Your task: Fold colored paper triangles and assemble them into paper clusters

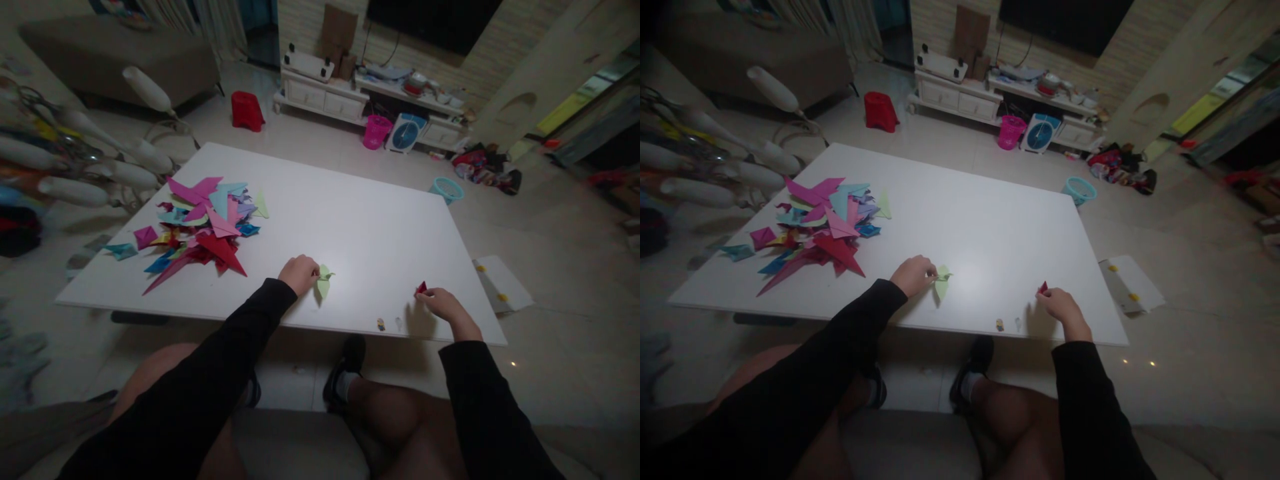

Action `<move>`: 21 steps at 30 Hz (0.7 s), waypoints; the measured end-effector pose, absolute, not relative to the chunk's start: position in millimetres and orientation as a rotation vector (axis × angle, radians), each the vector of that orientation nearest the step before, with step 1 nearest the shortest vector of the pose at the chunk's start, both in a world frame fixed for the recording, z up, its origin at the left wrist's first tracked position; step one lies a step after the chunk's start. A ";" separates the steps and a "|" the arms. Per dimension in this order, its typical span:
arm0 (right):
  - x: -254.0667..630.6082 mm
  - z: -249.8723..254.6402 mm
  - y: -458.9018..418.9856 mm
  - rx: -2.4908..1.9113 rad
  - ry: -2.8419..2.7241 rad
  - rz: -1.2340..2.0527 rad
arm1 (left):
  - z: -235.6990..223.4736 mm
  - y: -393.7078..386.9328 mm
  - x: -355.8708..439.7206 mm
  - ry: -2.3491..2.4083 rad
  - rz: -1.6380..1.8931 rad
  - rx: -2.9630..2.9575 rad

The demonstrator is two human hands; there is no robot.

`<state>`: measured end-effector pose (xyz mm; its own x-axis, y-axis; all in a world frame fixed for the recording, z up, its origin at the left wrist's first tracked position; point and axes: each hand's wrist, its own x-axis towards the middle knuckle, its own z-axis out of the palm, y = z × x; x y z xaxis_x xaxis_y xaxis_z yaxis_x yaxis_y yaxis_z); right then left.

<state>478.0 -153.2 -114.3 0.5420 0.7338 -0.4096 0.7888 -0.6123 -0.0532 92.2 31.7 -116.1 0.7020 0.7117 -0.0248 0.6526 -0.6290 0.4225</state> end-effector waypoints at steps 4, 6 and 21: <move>478.5 -114.3 -152.7 2.644 1.302 -0.660 | -117.4 30.8 96.4 1.041 0.201 2.510; 478.9 -114.0 -154.6 2.647 1.287 -0.676 | -119.4 30.0 98.0 1.035 0.197 2.514; 407.1 -78.3 -124.6 2.636 1.552 -0.338 | -136.7 24.1 99.2 1.002 0.169 2.613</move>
